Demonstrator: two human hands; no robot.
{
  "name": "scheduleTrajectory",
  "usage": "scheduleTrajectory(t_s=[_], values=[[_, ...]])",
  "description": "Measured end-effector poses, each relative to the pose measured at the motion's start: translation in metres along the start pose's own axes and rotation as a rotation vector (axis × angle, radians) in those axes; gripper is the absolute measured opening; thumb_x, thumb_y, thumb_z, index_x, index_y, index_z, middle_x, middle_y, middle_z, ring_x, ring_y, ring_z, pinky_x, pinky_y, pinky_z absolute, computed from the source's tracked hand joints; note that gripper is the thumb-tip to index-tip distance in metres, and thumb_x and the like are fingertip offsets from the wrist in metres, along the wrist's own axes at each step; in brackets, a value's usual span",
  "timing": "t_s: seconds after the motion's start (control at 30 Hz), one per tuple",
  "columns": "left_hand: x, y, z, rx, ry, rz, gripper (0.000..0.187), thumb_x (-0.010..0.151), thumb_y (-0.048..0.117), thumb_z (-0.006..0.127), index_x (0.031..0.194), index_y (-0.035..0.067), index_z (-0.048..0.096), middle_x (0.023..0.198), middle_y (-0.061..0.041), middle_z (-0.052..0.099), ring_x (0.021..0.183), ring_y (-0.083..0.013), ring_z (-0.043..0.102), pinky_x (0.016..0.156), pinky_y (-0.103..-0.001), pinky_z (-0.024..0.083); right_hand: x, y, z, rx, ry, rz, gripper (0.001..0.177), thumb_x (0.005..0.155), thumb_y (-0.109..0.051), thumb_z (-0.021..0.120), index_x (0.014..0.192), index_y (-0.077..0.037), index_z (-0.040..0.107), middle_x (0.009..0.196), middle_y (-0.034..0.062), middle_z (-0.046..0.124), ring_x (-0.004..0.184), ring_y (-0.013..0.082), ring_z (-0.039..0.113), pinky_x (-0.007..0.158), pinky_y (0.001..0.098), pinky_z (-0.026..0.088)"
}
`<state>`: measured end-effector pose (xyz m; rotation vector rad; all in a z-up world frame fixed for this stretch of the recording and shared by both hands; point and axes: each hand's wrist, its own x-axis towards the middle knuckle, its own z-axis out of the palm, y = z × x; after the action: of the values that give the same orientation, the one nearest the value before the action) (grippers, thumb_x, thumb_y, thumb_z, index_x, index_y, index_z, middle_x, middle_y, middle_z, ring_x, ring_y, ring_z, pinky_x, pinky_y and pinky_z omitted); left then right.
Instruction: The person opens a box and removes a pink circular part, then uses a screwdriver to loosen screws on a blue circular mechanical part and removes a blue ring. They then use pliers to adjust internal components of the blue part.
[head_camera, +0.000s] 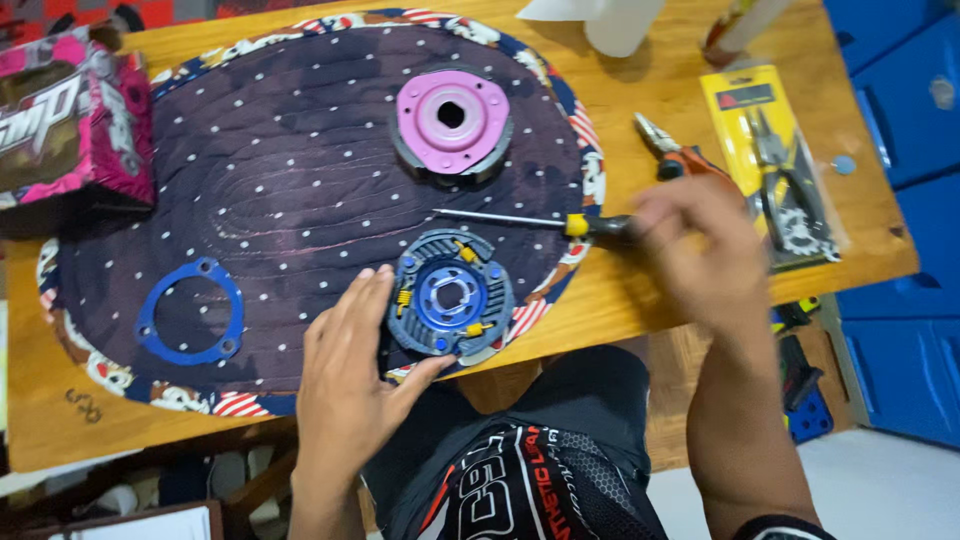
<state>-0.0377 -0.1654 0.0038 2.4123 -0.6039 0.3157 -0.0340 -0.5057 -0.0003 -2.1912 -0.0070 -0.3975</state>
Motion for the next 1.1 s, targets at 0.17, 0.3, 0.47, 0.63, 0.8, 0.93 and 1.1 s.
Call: scheduleTrajectory(t_s=[0.17, 0.3, 0.47, 0.63, 0.8, 0.93, 1.1], values=[[0.001, 0.002, 0.001, 0.018, -0.024, -0.037, 0.100, 0.070, 0.038, 0.087, 0.148, -0.003, 0.041, 0.145, -0.022, 0.055, 0.136, -0.0355, 0.051, 0.109, -0.047, 0.037, 0.002, 0.049, -0.053, -0.546, 0.297, 0.035, 0.025, 0.105, -0.021, 0.078, 0.120, -0.002, 0.071, 0.115, 0.0197, 0.067, 0.111, 0.0346, 0.061, 0.099, 0.0445, 0.049], [0.000, 0.003, 0.003, 0.028, -0.018, -0.051, 0.100, 0.069, 0.038, 0.087, 0.149, -0.002, 0.041, 0.145, -0.021, 0.055, 0.136, -0.0340, 0.051, 0.110, -0.046, 0.037, -0.007, 0.077, -0.073, -0.664, 0.240, 0.172, 0.052, 0.091, -0.033, 0.086, 0.129, -0.001, 0.069, 0.124, 0.0257, 0.059, 0.122, 0.0432, 0.050, 0.105, 0.0509, 0.040], [-0.002, 0.006, 0.004, 0.019, 0.012, -0.050, 0.100, 0.067, 0.034, 0.088, 0.149, -0.002, 0.042, 0.147, -0.023, 0.051, 0.142, -0.0397, 0.043, 0.115, -0.050, 0.033, -0.013, 0.096, -0.077, -0.615, 0.266, 0.172, 0.060, 0.088, -0.038, 0.087, 0.125, 0.005, 0.066, 0.124, 0.0277, 0.059, 0.123, 0.0438, 0.050, 0.106, 0.0505, 0.041], [-0.005, 0.019, 0.001, -0.030, 0.123, 0.022, 0.087, 0.073, 0.027, 0.086, 0.145, -0.001, 0.046, 0.148, -0.023, 0.049, 0.145, -0.0435, 0.040, 0.120, -0.052, 0.032, -0.016, 0.097, -0.081, -0.586, 0.341, 0.243, 0.054, 0.089, -0.039, 0.087, 0.113, 0.004, 0.066, 0.121, 0.0275, 0.061, 0.118, 0.0430, 0.054, 0.102, 0.0516, 0.042], [-0.012, 0.045, 0.011, -0.080, 0.263, 0.096, 0.056, 0.085, 0.014, 0.077, 0.133, 0.001, 0.054, 0.144, -0.019, 0.052, 0.143, -0.0401, 0.045, 0.122, -0.052, 0.035, -0.028, 0.098, -0.086, -0.656, 0.385, 0.266, 0.053, 0.079, -0.040, 0.090, 0.108, 0.000, 0.069, 0.112, 0.0225, 0.064, 0.108, 0.0396, 0.060, 0.098, 0.0515, 0.045], [-0.012, 0.077, 0.035, -0.308, 0.323, 0.188, 0.035, 0.084, 0.005, 0.069, 0.118, 0.004, 0.063, 0.129, -0.013, 0.058, 0.130, -0.0344, 0.055, 0.117, -0.047, 0.044, -0.037, 0.098, -0.084, -0.545, 0.416, 0.177, 0.054, 0.077, -0.038, 0.089, 0.105, 0.001, 0.067, 0.113, 0.0227, 0.062, 0.108, 0.0391, 0.061, 0.093, 0.0472, 0.050], [-0.007, 0.109, 0.065, -0.626, 0.054, 0.231, 0.025, 0.085, 0.003, 0.070, 0.110, 0.002, 0.068, 0.116, -0.015, 0.066, 0.112, -0.0303, 0.066, 0.100, -0.038, 0.051, -0.039, 0.087, -0.095, -0.504, 0.412, 0.261, 0.053, 0.075, -0.039, 0.089, 0.106, 0.000, 0.070, 0.111, 0.0218, 0.065, 0.106, 0.0379, 0.064, 0.094, 0.0459, 0.051]])
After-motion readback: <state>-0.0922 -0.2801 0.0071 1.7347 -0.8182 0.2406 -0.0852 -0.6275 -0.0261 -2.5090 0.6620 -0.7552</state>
